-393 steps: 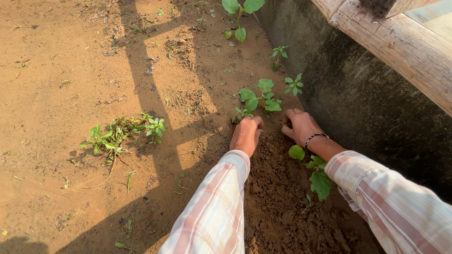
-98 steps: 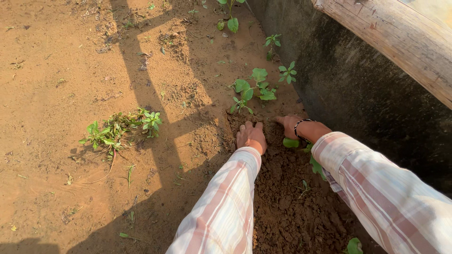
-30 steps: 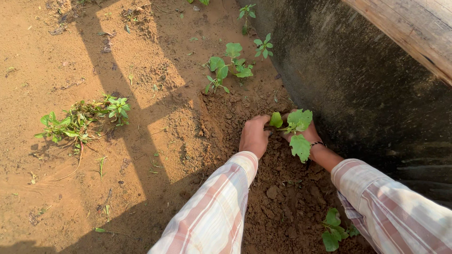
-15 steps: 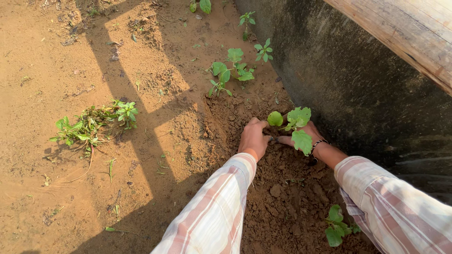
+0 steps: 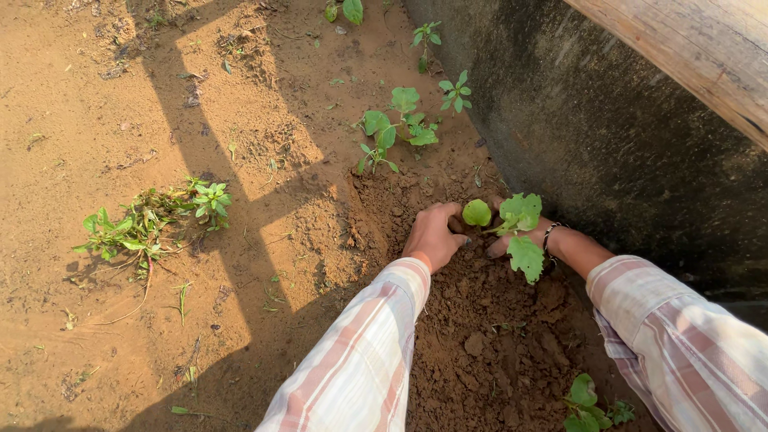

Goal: The person pulls weeds and grass from the soil around small green plants using their hands.

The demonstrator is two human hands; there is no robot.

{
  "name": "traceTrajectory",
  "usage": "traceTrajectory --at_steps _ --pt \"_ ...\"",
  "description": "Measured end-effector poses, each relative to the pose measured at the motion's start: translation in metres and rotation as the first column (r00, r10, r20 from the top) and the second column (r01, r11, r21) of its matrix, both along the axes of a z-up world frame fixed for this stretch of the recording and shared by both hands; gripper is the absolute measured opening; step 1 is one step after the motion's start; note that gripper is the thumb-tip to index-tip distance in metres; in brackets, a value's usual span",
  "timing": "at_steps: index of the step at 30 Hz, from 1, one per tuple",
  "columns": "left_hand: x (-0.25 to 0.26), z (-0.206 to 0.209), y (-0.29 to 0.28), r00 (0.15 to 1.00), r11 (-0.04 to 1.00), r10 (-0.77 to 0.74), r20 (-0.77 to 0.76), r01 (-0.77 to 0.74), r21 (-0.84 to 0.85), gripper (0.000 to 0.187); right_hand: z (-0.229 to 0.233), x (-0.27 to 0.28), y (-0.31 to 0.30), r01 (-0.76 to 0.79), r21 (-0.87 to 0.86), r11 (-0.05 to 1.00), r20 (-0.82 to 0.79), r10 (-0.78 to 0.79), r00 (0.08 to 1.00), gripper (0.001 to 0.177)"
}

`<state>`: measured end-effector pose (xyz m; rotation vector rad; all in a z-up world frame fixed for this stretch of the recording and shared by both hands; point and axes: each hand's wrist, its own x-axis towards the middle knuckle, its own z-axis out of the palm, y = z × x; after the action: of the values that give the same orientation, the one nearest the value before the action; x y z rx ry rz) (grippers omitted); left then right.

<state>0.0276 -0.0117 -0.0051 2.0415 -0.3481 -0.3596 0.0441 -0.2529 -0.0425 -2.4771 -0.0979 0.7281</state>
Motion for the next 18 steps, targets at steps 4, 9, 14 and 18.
traceTrajectory --at_steps 4,9,14,18 --pt "0.005 0.0 -0.001 0.999 0.997 0.044 -0.022 -0.045 -0.054 0.049 0.013 0.003 0.005 0.022 0.063 0.998 0.02 -0.023 1.0 0.084" --pt "-0.009 -0.007 -0.009 0.996 0.997 0.08 -0.043 -0.081 -0.018 0.026 0.012 -0.008 0.014 0.093 0.275 0.957 0.033 -0.106 0.994 0.073" --pt "-0.016 0.006 -0.015 0.995 0.991 0.093 0.02 -0.094 0.09 0.024 0.018 -0.015 0.017 0.136 0.134 0.982 0.075 -0.146 0.986 0.074" --pt "-0.015 0.007 -0.002 0.999 0.979 -0.003 -0.038 0.01 0.205 0.023 0.021 -0.017 0.012 0.115 -0.079 0.99 -0.056 -0.119 0.991 0.072"
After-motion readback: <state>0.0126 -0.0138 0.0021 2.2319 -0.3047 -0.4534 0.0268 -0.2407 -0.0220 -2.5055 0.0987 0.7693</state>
